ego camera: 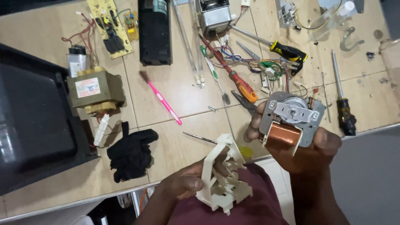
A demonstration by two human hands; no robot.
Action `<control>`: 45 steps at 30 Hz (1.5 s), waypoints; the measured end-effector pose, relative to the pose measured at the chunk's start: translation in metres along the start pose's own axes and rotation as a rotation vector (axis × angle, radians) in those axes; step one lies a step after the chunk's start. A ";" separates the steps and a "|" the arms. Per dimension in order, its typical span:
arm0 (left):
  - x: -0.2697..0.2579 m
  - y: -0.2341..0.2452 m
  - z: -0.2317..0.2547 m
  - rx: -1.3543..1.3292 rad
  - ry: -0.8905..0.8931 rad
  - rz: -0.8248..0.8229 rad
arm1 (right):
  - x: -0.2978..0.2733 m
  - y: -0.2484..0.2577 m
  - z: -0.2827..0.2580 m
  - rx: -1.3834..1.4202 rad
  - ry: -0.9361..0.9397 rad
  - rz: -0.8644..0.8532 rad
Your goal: Inspecting and cleaning microwave oven components including the transformer, capacitor, and fan motor assembly using a toothbrush and screwdriver.
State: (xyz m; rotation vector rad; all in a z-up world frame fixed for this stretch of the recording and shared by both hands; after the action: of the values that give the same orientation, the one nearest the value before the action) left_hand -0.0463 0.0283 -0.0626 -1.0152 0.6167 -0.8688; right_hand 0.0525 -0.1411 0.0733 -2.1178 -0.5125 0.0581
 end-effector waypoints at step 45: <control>0.060 -0.047 0.122 0.269 -0.624 -0.019 | 0.003 -0.024 -0.036 -1.214 0.126 0.208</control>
State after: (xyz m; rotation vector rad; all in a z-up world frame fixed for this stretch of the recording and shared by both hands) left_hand 0.0660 0.0219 0.0277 -0.9767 -0.0386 -0.5828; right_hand 0.0552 -0.1566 0.1137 -3.3209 -0.2425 -0.3547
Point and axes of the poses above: each hand's wrist, its own x-axis towards the middle knuckle, its own y-axis out of the back of the hand, z = x × y, the point moved 7 cm from there along x, towards the middle knuckle, and after that the axes turned 1 degree about x, right-handed, at the moved point
